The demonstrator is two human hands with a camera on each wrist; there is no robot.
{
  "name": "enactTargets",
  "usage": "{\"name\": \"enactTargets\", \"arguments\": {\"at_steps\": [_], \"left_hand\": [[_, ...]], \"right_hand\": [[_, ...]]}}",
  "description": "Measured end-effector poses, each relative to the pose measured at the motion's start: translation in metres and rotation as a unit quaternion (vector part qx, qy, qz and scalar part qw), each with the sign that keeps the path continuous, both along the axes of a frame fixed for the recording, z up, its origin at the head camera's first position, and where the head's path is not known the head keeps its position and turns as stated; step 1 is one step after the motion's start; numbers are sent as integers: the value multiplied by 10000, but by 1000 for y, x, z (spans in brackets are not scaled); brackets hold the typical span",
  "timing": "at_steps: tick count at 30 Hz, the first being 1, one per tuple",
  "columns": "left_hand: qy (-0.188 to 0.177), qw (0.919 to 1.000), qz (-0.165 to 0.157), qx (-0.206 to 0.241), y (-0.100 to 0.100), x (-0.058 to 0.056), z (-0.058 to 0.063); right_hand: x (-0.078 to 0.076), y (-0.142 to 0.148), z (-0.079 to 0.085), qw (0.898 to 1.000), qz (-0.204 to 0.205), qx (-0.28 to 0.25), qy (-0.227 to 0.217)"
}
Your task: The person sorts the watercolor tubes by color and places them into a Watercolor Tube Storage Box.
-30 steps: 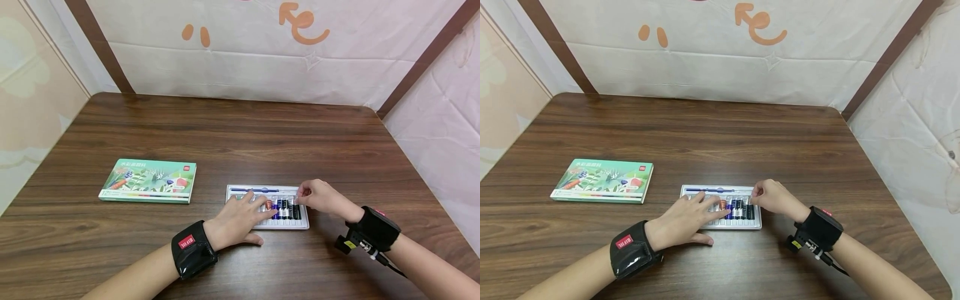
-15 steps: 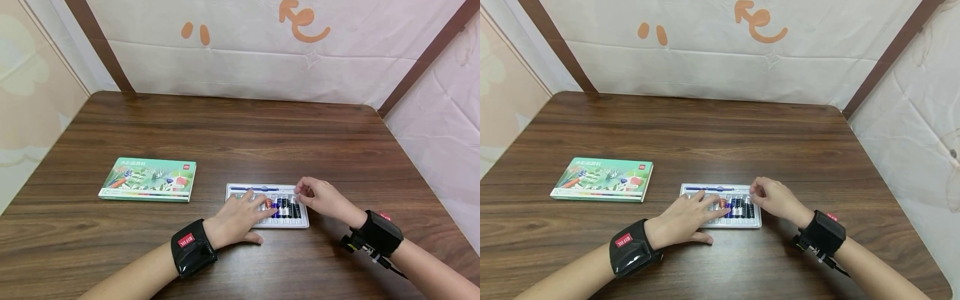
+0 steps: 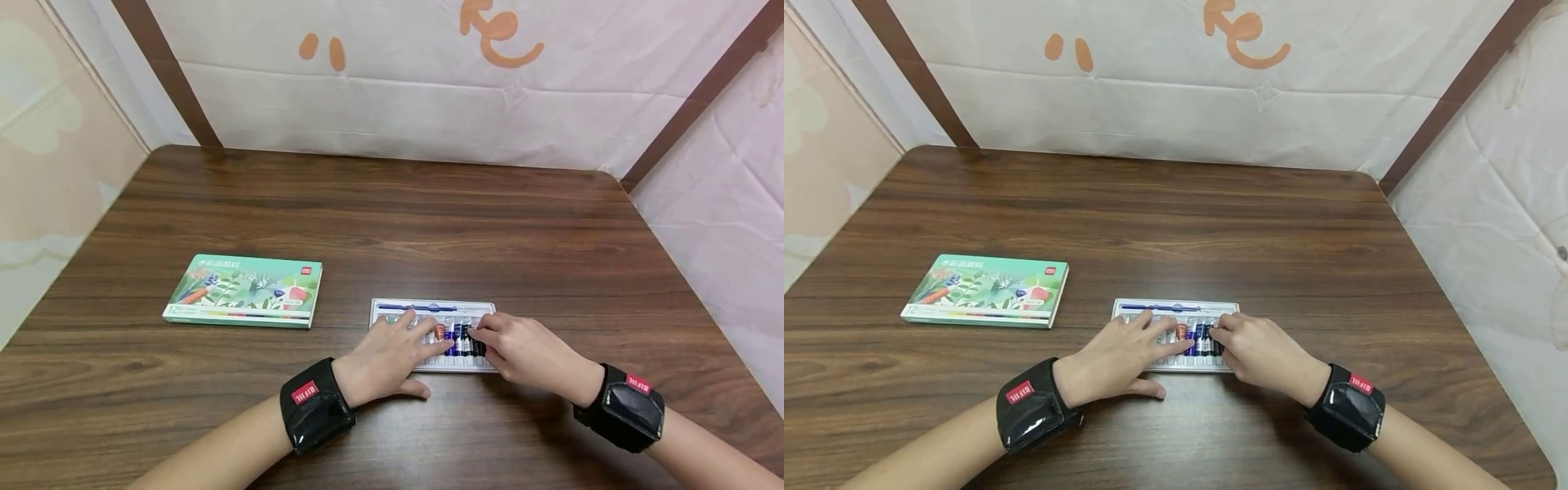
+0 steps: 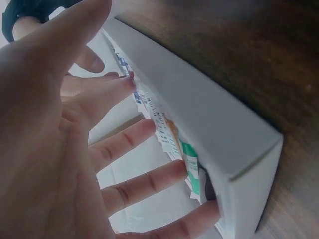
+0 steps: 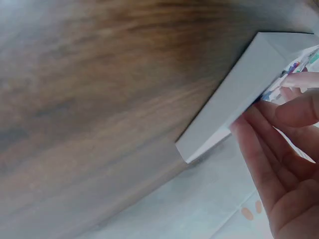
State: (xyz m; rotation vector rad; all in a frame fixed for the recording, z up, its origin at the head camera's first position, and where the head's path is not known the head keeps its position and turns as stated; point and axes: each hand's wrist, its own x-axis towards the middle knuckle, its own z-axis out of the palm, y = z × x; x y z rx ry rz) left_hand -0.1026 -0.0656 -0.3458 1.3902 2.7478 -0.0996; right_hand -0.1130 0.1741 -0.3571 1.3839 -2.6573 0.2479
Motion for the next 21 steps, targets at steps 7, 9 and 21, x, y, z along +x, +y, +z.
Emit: {"name": "enactTargets", "arguments": {"at_steps": [7, 9, 21], "left_hand": [[-419, 9987, -67, 268, -14, -2, 1], [-488, 9973, -56, 544, -21, -1, 1], [-473, 9977, -2, 479, -25, 9, -3]], "right_hand": [[5, -5, -1, 9997, -159, -184, -94], [8, -10, -1, 9997, -151, -170, -88], [17, -31, 6, 9974, -288, 660, -13]]}}
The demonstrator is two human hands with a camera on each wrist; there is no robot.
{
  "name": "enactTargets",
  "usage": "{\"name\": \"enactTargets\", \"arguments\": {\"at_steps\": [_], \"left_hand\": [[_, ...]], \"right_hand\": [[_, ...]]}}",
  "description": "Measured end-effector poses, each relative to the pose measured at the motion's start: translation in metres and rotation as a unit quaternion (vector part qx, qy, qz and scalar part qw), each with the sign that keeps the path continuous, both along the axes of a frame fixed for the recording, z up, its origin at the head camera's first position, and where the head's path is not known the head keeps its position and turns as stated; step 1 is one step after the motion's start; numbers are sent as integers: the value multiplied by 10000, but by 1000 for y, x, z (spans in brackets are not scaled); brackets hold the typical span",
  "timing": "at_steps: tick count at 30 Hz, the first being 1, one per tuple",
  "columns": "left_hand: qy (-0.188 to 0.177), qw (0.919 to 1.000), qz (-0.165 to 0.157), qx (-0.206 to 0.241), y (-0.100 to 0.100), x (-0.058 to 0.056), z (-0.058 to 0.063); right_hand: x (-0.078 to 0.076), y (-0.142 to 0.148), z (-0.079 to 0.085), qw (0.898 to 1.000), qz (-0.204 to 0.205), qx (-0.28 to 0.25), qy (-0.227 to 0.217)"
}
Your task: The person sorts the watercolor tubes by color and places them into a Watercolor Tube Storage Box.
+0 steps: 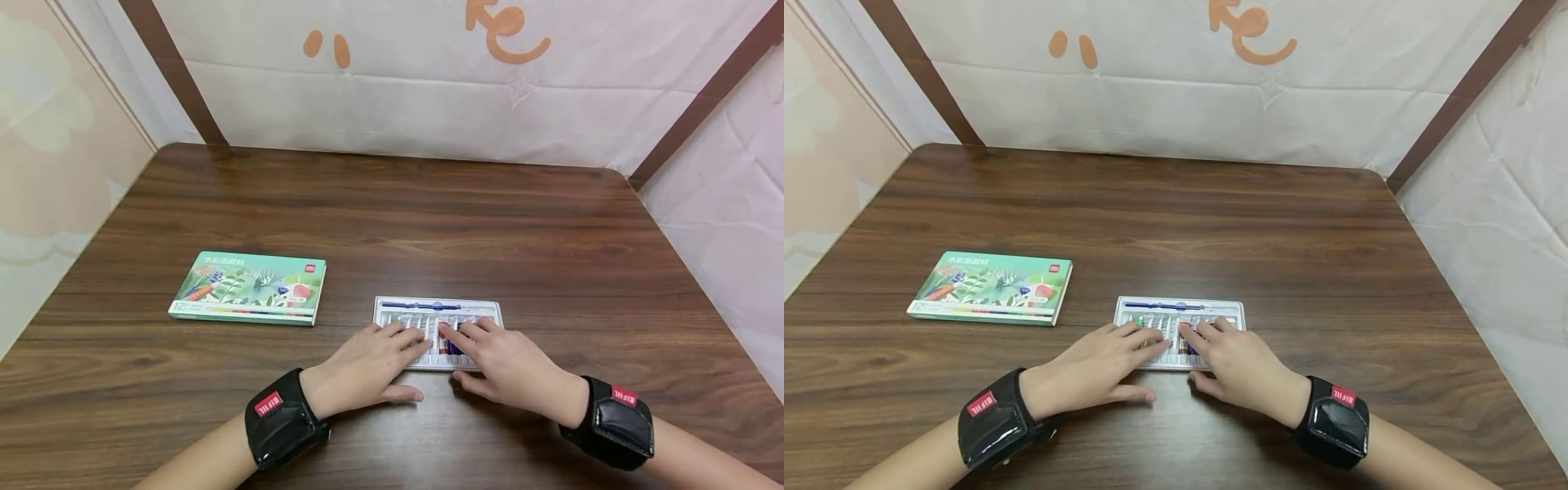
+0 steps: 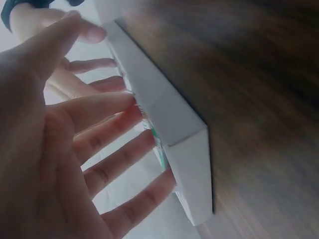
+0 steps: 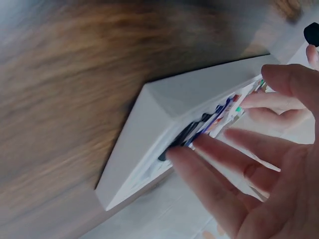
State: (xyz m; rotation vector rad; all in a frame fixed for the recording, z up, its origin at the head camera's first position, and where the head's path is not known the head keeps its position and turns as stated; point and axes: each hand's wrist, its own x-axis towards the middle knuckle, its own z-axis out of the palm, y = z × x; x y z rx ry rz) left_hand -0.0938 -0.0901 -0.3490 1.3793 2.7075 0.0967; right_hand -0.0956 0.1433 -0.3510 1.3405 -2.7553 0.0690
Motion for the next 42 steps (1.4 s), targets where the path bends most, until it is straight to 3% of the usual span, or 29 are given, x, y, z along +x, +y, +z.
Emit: {"name": "enactTargets", "arguments": {"at_steps": [6, 15, 19, 23, 28, 32, 37, 42], "left_hand": [[73, 10000, -29, 7, 1, -2, 1], [313, 9994, 97, -128, 4, 0, 1], [63, 10000, -46, -40, 1, -2, 3], [-486, 9984, -126, 241, -8, -9, 9], [-901, 9941, 65, 597, -25, -11, 14], [-879, 9929, 318, 731, -37, -9, 13], [-594, 9950, 346, 730, -43, -8, 11], [-807, 9935, 280, 750, -41, -8, 6]], "right_hand": [[-2, -7, 0, 9998, 26, 155, 140], [-2, -14, 2, 9997, -33, 243, 5], [-2, -12, 2, 9996, 1, 276, -5], [-6, -7, 4, 9997, -33, 220, -83], [-10, 1, 8, 9988, -254, -80, -418], [-10, 3, 7, 9983, -173, -27, -562], [-10, 4, 4, 9992, -38, 12, -385], [-11, 6, 3, 9994, -22, 31, -341]]}}
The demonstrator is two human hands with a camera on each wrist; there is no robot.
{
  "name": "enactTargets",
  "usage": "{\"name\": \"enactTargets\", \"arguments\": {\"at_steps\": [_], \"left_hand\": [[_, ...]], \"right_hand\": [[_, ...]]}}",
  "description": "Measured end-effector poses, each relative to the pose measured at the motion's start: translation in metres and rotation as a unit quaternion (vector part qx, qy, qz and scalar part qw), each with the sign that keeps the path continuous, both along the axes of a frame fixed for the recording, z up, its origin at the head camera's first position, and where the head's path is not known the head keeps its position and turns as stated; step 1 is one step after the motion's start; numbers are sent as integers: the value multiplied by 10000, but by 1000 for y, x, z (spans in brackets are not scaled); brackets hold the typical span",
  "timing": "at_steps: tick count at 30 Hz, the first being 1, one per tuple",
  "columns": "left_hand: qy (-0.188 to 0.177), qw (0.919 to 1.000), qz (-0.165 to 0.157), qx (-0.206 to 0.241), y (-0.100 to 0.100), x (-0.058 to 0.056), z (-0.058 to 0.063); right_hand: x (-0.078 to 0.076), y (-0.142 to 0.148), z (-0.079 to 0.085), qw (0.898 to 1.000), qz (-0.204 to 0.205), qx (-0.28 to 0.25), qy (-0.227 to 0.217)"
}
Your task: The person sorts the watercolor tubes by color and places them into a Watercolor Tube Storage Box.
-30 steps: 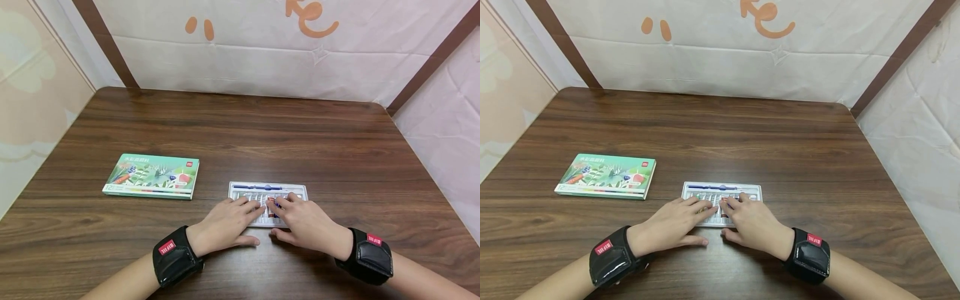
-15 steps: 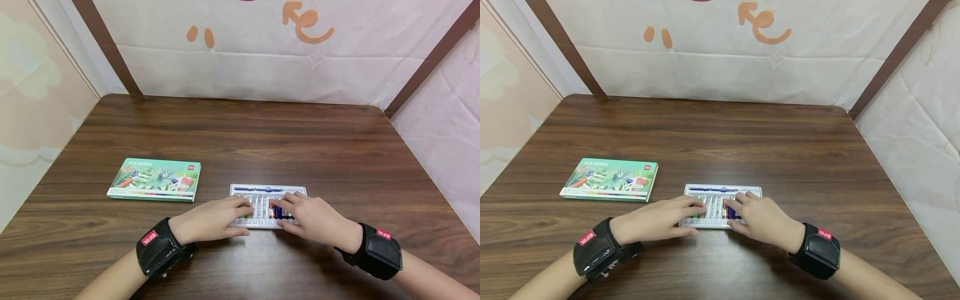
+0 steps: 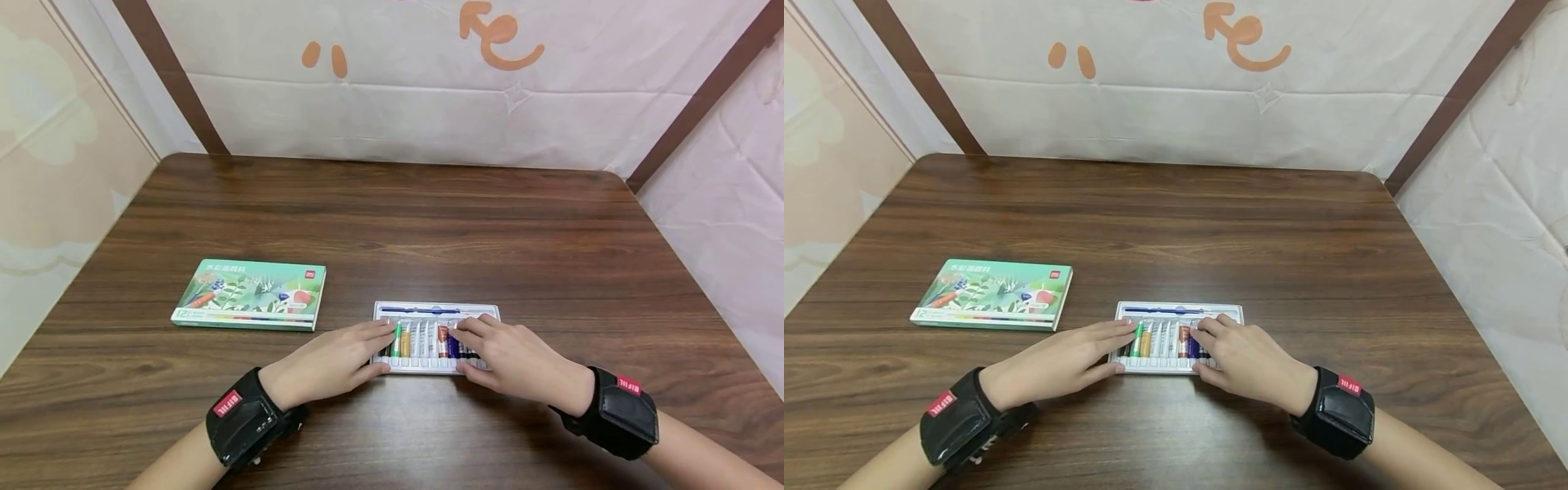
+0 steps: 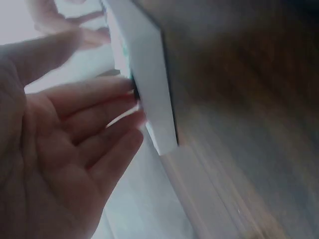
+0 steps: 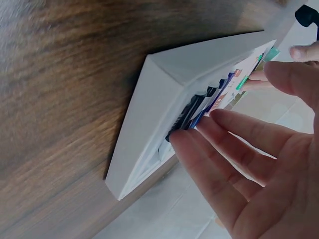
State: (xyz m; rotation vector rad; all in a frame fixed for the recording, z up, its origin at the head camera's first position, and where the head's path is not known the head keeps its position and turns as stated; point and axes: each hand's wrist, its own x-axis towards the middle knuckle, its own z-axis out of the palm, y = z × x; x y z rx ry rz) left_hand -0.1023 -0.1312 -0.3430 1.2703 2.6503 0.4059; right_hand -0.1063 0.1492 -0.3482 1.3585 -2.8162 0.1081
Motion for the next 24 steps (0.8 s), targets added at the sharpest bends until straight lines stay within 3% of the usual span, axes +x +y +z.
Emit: {"name": "enactTargets", "arguments": {"at_steps": [3, 6, 9, 12, 15, 21, 24], "left_hand": [[69, 9998, 29, 173, 2, -3, -2], [551, 9979, 173, 308, 0, -6, -3], [1056, 9940, 208, 183, -2, -11, -5], [1257, 9920, 72, -4, -3, -15, -7], [1185, 9929, 75, 35, -1, -18, -8], [968, 9934, 583, 171, 9, -36, -8], [1010, 9931, 566, 197, 10, -45, -10]], "right_hand": [[0, 0, 0, 10000, -18, -5, -29], [0, -1, 0, 10000, -37, 5, -50], [-1, -2, 0, 10000, -46, 30, -40], [-1, -2, 0, 10000, -22, 48, 4], [-2, -3, 0, 10000, 22, 57, 37], [-5, -4, 0, 9999, 70, -57, 99], [-6, -5, -2, 9999, 81, -124, 53]]}}
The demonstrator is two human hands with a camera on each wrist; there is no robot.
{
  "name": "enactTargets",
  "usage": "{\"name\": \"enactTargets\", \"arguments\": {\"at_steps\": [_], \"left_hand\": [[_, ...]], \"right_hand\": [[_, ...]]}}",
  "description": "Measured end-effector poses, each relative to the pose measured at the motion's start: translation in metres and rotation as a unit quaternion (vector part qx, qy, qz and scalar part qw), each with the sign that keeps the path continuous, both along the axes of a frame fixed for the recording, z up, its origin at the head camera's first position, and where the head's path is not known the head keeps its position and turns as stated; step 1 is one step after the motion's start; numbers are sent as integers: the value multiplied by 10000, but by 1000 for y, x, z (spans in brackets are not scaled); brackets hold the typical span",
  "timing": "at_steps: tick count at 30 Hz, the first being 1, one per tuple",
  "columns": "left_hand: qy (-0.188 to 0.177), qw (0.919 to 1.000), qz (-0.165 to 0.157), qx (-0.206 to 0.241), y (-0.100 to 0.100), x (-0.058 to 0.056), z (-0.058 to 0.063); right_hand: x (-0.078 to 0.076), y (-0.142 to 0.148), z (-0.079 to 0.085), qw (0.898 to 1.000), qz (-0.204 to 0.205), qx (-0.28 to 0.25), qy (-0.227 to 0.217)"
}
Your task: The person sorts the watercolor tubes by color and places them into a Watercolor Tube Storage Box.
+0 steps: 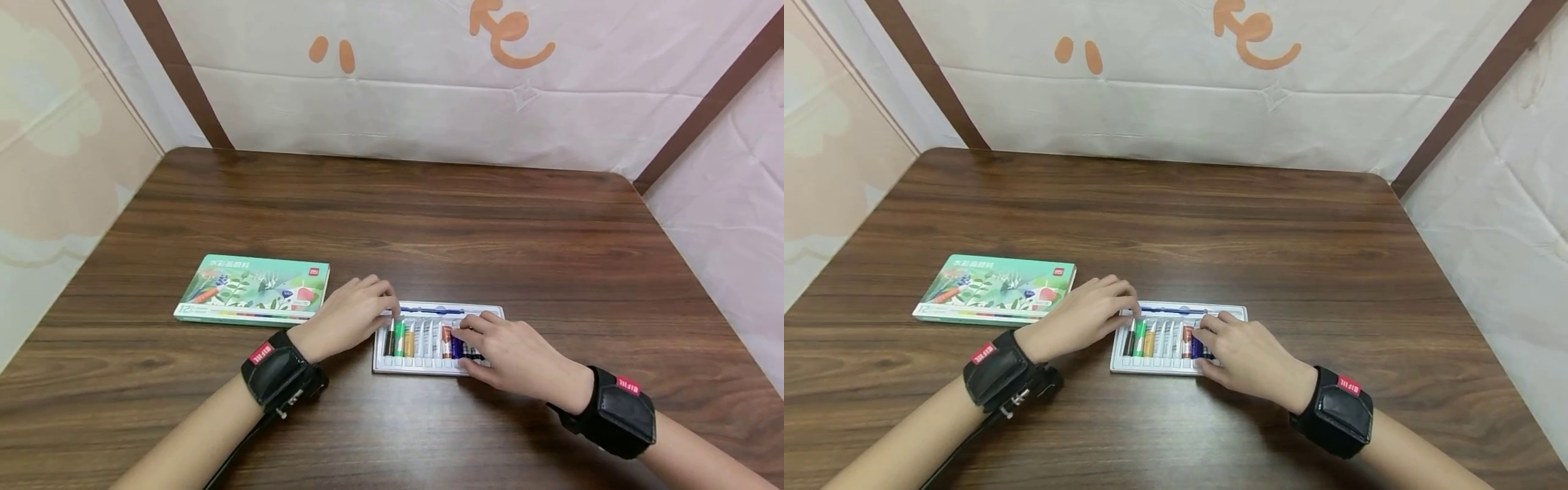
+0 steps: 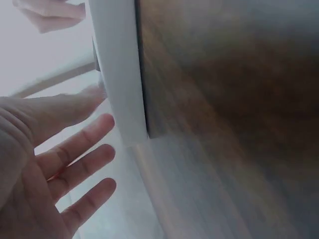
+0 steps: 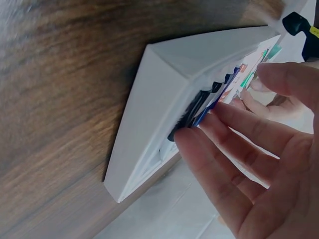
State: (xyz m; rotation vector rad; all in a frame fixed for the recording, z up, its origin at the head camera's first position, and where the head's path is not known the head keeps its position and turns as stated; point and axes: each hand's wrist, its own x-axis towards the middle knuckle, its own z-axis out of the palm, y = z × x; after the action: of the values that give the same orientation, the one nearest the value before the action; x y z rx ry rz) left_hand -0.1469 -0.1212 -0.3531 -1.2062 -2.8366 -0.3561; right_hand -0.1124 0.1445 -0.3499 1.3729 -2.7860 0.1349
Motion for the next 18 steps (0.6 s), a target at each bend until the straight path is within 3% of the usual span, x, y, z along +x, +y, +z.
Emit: {"name": "enactTargets", "arguments": {"at_steps": [9, 18], "left_hand": [[-94, 9997, -217, 55, 1, -16, -3], [-221, 9989, -157, -393, 10, -15, 1]], "right_hand": [[0, 2, 0, 9999, -76, 73, -96], [2, 0, -2, 9999, -126, 46, -8]]}}
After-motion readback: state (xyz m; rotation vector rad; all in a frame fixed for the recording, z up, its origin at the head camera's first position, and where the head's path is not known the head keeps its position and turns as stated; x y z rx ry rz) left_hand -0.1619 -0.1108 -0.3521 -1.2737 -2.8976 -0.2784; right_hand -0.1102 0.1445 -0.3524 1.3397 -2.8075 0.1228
